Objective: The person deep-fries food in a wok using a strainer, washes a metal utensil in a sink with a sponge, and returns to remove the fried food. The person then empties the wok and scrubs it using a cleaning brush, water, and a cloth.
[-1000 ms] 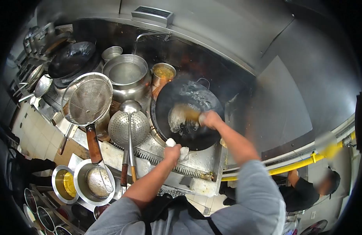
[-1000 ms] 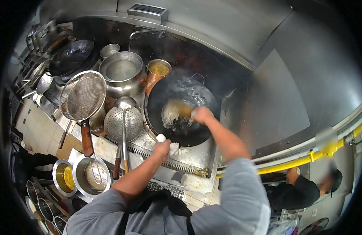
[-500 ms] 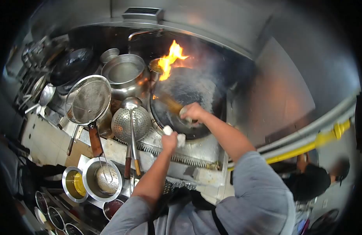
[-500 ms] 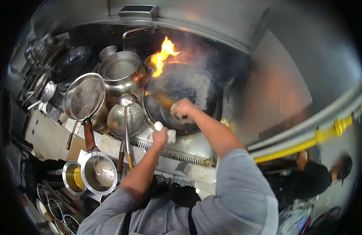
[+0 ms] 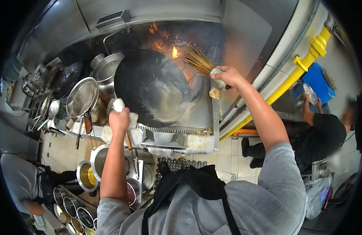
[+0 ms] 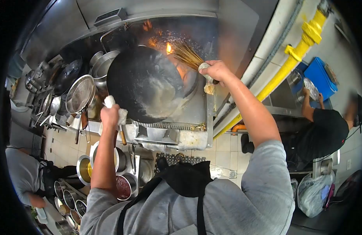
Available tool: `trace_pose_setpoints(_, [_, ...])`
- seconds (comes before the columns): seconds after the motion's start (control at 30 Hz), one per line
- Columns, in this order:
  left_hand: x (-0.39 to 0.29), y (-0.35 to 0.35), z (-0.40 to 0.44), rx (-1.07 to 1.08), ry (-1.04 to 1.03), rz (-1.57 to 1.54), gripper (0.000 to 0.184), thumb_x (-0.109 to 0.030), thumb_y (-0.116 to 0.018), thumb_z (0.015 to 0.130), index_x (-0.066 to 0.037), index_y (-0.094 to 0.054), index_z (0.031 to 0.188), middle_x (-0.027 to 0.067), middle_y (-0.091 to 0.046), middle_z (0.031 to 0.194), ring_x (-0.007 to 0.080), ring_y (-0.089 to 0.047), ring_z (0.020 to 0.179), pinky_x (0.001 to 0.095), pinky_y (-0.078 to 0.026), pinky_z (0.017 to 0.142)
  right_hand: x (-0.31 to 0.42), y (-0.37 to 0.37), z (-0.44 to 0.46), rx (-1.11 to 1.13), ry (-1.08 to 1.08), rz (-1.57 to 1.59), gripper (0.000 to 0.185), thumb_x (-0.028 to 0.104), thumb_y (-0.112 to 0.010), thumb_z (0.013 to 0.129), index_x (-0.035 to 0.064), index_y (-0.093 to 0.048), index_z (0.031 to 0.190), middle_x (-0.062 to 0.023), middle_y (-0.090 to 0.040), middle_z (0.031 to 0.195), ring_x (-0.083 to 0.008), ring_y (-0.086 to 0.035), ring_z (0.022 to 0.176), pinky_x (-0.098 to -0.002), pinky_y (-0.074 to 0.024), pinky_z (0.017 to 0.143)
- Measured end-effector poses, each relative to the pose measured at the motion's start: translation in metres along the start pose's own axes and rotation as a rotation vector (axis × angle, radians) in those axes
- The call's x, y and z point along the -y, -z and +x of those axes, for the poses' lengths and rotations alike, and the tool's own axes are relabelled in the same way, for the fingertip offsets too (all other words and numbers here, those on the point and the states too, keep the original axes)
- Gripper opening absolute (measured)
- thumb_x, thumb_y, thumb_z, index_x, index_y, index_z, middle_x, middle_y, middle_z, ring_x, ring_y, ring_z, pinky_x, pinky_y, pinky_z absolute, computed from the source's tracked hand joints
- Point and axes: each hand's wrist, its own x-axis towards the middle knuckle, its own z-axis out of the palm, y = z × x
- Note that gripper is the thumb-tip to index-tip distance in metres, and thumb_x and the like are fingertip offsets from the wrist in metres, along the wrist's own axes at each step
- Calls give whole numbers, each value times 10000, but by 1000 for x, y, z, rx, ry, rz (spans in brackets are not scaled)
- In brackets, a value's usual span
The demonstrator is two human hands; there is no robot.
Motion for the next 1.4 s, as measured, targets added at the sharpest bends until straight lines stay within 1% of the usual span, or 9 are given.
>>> trace_pose_setpoints(0.37, [-68, -3, -84, -67, -426, 283, 372, -224, -669, 665, 71, -537, 848, 272, -608, 779, 437, -604, 751, 479, -483, 716, -126, -83, 13, 142, -416, 698, 641, 265, -646, 841, 197, -340, 1399, -68, -573, 932, -184, -530, 617, -346, -462, 546])
trace_pose_setpoints(0.43, [-74, -4, -105, -29, -473, 338, 393, -223, -691, 653, 58, -515, 864, 254, -598, 783, 428, -598, 742, 477, -483, 705, -127, -109, -2, 39, -371, 810, 276, 277, -574, 890, 148, -534, 1131, -62, -562, 808, -190, -552, 612, -340, -455, 544])
trace_pose_setpoints(0.6, [-90, -15, -137, -4, -526, 307, 443, -186, -685, 642, 79, -510, 950, 283, -589, 857, 456, -577, 816, 484, -464, 747, -109, -187, -3, -54, -303, 1109, 499, 237, -617, 867, 177, -426, 1325, -60, -567, 927, -180, -526, 689, -375, -468, 595])
trace_pose_setpoints(0.73, [-80, -17, -114, -78, -480, 253, 385, -171, -688, 651, 69, -521, 902, 255, -592, 797, 422, -592, 741, 469, -472, 685, -88, -238, -95, 53, 428, 518, 456, 174, -657, 838, 165, -520, 1273, -90, -602, 1173, -234, -565, 1045, -353, -437, 927])
trace_pose_setpoints(0.87, [-12, -5, -59, 68, -215, -31, 235, -108, -581, 697, 65, -570, 855, 178, -632, 743, 283, -630, 675, 387, -492, 662, -206, -147, 16, 242, 264, -68, 667, 207, -705, 794, 117, -404, 1382, -151, -603, 1150, -209, -603, 974, -355, -496, 843])
trace_pose_setpoints(0.93, [5, -12, -54, 126, 64, -372, 255, -125, -551, 728, 78, -590, 877, 111, -630, 749, 217, -619, 622, 365, -501, 599, -144, -83, 55, -108, -45, 123, 646, 283, -691, 802, 65, -421, 1347, -131, -651, 928, -190, -616, 563, -335, -504, 488])
trace_pose_setpoints(1.27, [71, -156, -74, 254, 659, -950, 388, -207, -585, 802, 129, -568, 996, 144, -633, 906, 203, -619, 735, 350, -503, 668, -184, -178, -127, -613, 375, -636, 619, 235, -612, 827, -18, -355, 1330, -243, -483, 1159, -420, -461, 1057, -490, -367, 918])
trace_pose_setpoints(1.37, [57, -110, -139, 205, 669, -996, 327, -155, -569, 794, 103, -576, 995, 122, -627, 940, 193, -611, 755, 338, -491, 685, -219, -247, -192, 544, 118, -482, 496, 167, -514, 836, -1, -418, 1292, -201, -496, 1233, -378, -467, 1152, -474, -363, 962])
trace_pose_setpoints(1.4, [56, -93, -157, 194, 672, -984, 310, -138, -562, 790, 90, -578, 1000, 112, -625, 949, 188, -607, 770, 331, -485, 691, -237, -273, -214, 476, 296, -499, 470, 167, -453, 861, 11, -432, 1304, -202, -431, 1351, -359, -425, 1242, -427, -337, 1033])
